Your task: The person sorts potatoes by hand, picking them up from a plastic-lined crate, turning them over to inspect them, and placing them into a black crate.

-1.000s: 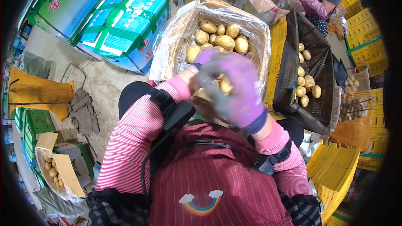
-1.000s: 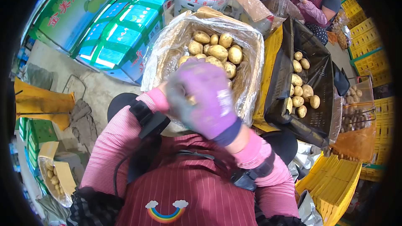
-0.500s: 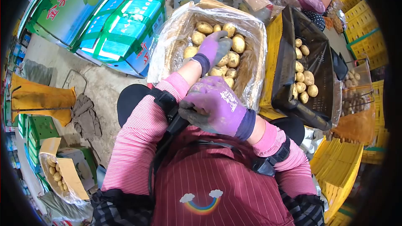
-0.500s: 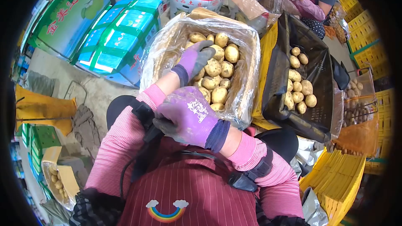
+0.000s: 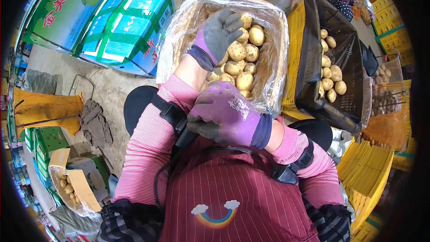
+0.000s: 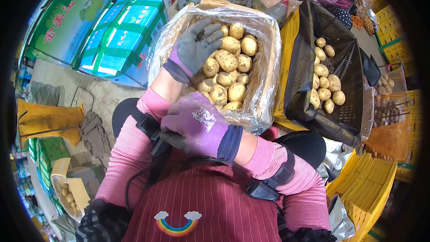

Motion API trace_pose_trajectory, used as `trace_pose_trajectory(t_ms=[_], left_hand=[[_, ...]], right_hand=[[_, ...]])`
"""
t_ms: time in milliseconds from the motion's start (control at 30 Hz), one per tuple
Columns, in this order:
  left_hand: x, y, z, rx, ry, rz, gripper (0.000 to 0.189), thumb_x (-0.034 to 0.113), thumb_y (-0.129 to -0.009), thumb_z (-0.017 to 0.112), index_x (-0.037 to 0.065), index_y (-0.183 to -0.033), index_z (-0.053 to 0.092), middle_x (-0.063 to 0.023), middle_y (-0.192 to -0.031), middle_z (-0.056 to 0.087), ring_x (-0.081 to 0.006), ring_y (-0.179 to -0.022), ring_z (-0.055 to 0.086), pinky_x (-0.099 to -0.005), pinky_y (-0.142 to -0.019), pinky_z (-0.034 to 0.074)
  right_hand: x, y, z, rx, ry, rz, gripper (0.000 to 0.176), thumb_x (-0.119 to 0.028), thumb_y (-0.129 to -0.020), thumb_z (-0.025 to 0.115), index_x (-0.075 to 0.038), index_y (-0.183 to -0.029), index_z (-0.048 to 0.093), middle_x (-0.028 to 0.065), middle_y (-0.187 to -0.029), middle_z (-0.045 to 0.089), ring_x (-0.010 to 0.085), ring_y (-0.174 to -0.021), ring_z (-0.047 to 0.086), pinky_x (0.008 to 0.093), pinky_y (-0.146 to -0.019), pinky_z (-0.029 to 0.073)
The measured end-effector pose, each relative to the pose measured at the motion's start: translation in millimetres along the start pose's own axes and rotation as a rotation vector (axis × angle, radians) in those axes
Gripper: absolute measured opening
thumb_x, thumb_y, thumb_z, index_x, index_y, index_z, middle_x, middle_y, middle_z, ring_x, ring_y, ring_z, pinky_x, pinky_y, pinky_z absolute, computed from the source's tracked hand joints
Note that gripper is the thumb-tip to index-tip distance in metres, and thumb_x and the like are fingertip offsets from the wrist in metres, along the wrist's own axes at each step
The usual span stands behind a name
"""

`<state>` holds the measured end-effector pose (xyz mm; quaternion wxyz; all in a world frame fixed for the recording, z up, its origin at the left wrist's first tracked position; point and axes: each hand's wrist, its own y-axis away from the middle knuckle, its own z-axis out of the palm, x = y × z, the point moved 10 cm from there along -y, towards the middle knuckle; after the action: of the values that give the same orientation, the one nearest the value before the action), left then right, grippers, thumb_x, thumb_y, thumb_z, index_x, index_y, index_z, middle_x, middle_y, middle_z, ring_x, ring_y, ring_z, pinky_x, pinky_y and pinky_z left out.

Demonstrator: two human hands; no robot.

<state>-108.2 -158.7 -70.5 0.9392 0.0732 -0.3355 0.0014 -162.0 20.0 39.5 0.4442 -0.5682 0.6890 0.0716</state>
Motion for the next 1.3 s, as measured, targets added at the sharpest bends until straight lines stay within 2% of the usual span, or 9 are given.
trace_pose_trajectory(t_ms=[133, 167, 300, 567, 633, 767, 967, 1167, 1300], left_hand=[[23.8, -1.6, 12.5, 0.001, 0.152, -0.025, 0.033, 0.025, -0.104, 0.051, 0.002, -0.125, 0.060, -0.0223, -0.126, 0.063, -0.0360, -0.120, 0.060, -0.0482, -0.104, 0.050], [34.8, 4.8, 21.1, 0.004, 0.144, -0.024, 0.033, 0.025, -0.104, 0.051, 0.002, -0.125, 0.060, -0.0223, -0.126, 0.063, -0.0360, -0.120, 0.060, -0.0482, -0.104, 0.050], [59.9, 4.0, 10.3, -0.044, 0.132, 0.026, 0.036, 0.026, -0.104, 0.048, 0.000, -0.128, 0.057, -0.0217, -0.131, 0.061, -0.0355, -0.123, 0.059, -0.0465, -0.104, 0.050], [80.7, 7.9, 9.2, -0.247, -0.718, 0.280, 0.048, 0.027, -0.107, 0.047, -0.002, -0.144, 0.043, -0.0215, -0.138, 0.056, -0.0334, -0.124, 0.059, -0.0430, -0.105, 0.051], [94.5, 2.0, 0.1, -0.177, -0.462, 0.107, 0.052, 0.031, -0.107, 0.046, -0.001, -0.148, 0.041, -0.0195, -0.141, 0.054, -0.0280, -0.129, 0.055, -0.0414, -0.109, 0.046], [111.4, 1.5, -38.8, -0.036, -0.482, 0.108, 0.058, 0.037, -0.106, 0.046, -0.002, -0.148, 0.042, -0.0183, -0.139, 0.056, -0.0267, -0.126, 0.058, -0.0401, -0.106, 0.046], [100.5, 19.5, -54.5, 0.086, -0.812, 0.006, 0.065, 0.045, -0.102, 0.050, -0.002, -0.146, 0.044, -0.0159, -0.133, 0.062, -0.0252, -0.117, 0.063, -0.0363, -0.099, 0.048], [83.2, 22.9, -44.6, 0.141, -0.816, -0.137, 0.065, 0.044, -0.101, 0.051, -0.007, -0.140, 0.048, -0.0190, -0.127, 0.064, -0.0262, -0.113, 0.064, -0.0377, -0.096, 0.050], [95.9, 24.8, -55.3, 0.198, -0.845, -0.103, 0.067, 0.045, -0.099, 0.053, -0.008, -0.141, 0.048, -0.0192, -0.126, 0.064, -0.0260, -0.113, 0.064, -0.0382, -0.096, 0.049]], right_hand=[[13.6, 0.8, -31.2, 0.195, -0.490, 0.190, 0.019, -0.005, -0.088, 0.072, -0.004, -0.106, 0.069, 0.0091, -0.102, 0.070, 0.0210, -0.094, 0.068, 0.0342, -0.081, 0.053], [17.9, 8.2, -54.6, 0.354, -0.151, 0.086, 0.025, -0.004, -0.096, 0.064, -0.003, -0.121, 0.065, 0.0099, -0.109, 0.070, 0.0158, -0.102, 0.066, 0.0299, -0.093, 0.051], [116.0, 61.2, -96.9, 0.658, -0.434, 0.560, 0.025, -0.015, -0.102, 0.060, -0.005, -0.125, 0.065, 0.0019, -0.109, 0.069, 0.0096, -0.100, 0.063, 0.0259, -0.088, 0.052], [252.6, 125.7, -50.0, -0.254, 0.457, 0.915, 0.050, -0.039, -0.091, 0.059, -0.009, -0.131, 0.062, 0.0215, -0.120, 0.068, 0.0359, -0.113, 0.066, 0.0441, -0.099, 0.050], [270.3, 112.7, -38.4, -0.405, 0.435, 0.981, 0.053, -0.042, -0.091, 0.054, -0.011, -0.133, 0.061, 0.0218, -0.123, 0.067, 0.0385, -0.115, 0.063, 0.0479, -0.100, 0.049], [347.0, 69.5, -61.7, 0.011, 0.383, 0.910, 0.048, -0.033, -0.089, 0.063, -0.009, -0.132, 0.060, 0.0199, -0.125, 0.066, 0.0386, -0.115, 0.062, 0.0464, -0.100, 0.049], [432.6, -36.0, -60.9, -0.169, 0.968, 0.589, 0.043, -0.022, -0.089, 0.062, -0.013, -0.131, 0.058, 0.0129, -0.134, 0.060, 0.0320, -0.125, 0.056, 0.0480, -0.101, 0.044], [523.2, -70.2, -52.1, -0.394, 1.071, 0.841, 0.038, -0.018, -0.095, 0.053, -0.009, -0.130, 0.062, 0.0171, -0.136, 0.061, 0.0307, -0.114, 0.067, 0.0469, -0.096, 0.049], [575.1, -68.1, -67.6, -0.087, 0.991, 1.071, 0.042, -0.023, -0.100, 0.049, -0.008, -0.137, 0.060, 0.0164, -0.140, 0.060, 0.0332, -0.128, 0.059, 0.0448, -0.105, 0.047]])
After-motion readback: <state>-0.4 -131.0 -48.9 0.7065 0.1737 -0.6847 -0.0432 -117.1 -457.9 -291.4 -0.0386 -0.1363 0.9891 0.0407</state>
